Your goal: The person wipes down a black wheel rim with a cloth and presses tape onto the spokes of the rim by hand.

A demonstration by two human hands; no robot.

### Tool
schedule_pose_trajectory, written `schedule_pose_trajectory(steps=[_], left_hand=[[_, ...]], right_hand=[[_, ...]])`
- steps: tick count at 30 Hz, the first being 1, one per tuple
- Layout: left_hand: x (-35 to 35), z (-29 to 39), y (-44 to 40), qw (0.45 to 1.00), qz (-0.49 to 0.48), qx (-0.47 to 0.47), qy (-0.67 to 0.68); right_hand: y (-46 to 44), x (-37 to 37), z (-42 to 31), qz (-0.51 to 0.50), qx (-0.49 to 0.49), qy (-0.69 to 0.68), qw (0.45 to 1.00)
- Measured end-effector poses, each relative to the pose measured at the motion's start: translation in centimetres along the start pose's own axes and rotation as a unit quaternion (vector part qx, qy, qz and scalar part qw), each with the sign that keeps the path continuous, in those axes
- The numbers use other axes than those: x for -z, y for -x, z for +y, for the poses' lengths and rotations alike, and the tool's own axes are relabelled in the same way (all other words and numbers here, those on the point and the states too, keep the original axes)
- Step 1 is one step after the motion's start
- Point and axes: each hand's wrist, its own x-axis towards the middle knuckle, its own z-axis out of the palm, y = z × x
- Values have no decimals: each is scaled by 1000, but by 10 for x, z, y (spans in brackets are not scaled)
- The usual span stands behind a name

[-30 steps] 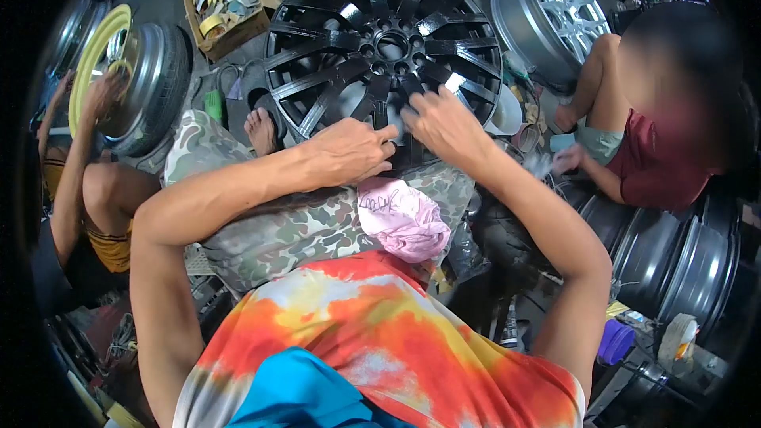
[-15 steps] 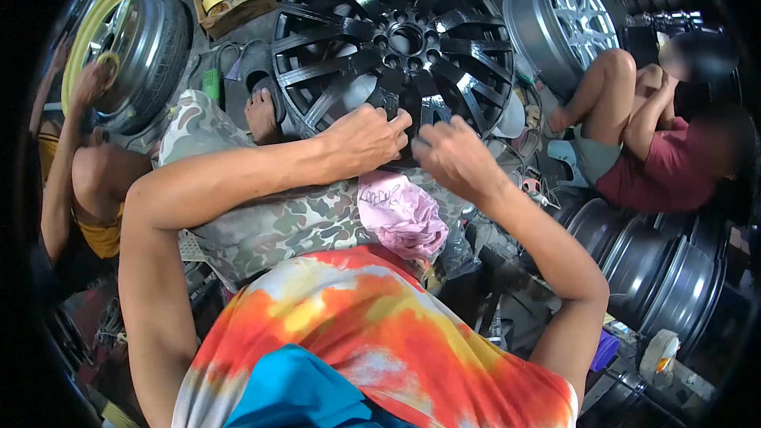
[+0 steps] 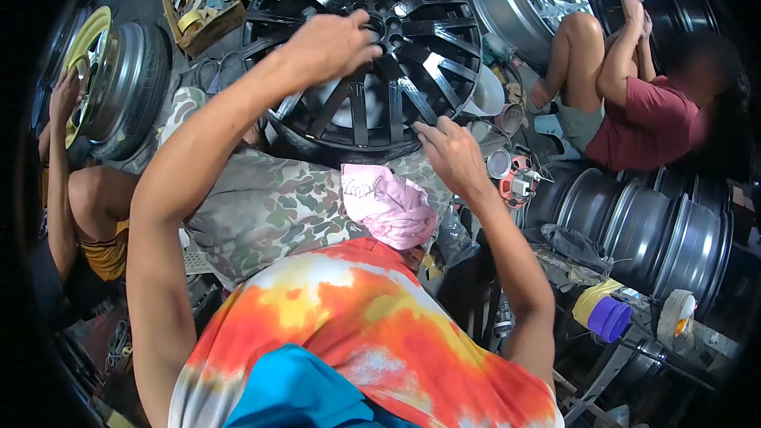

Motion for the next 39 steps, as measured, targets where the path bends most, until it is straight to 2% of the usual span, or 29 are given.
schedule_pose_trajectory(steps=[1,2,4,6,8,10,12,14,16,17,18,20,25,28,33,36,39], left_hand=[[0,-10,-4,1000,18,15,9],[5,-16,-9,999,9,34,17],[14,-26,-13,999,-5,50,16],[13,-33,-15,998,-12,55,11],[12,-42,-15,998,-18,67,7],[8,-48,-16,996,-33,85,-3],[11,-51,-16,995,-46,91,1],[10,-55,-14,993,-60,99,8],[8,-58,-11,994,-63,93,9],[8,-58,-10,994,-63,93,11],[11,-59,-9,992,-72,98,11],[15,-62,-6,991,-85,102,13],[17,-62,-9,991,-86,100,28],[15,-63,-8,991,-82,104,17],[16,-60,-9,987,-107,117,26],[16,-60,-13,986,-118,116,28],[13,-60,-11,991,-92,95,35]], right_hand=[[-5,-4,-4,-14,-33,-7,999],[-10,-3,-3,-13,-31,-7,999],[-19,2,-2,-89,18,-41,995],[-32,18,-3,-105,-6,-67,992],[-43,24,-4,-173,-67,48,981],[-51,17,-2,-181,-55,58,980],[-60,17,8,-221,23,-28,975],[-63,22,11,-233,-4,-79,969],[-53,29,1,-204,-68,26,976],[-41,18,7,-172,-18,2,985],[-32,18,-2,-172,-19,3,985],[-15,15,-22,-83,4,-28,996],[4,26,-1,-7,8,27,1000],[6,12,-9,35,42,-11,998],[13,-13,-10,66,-10,-52,996],[16,-17,-18,43,5,-82,996],[20,-3,-8,-6,36,-32,999]])
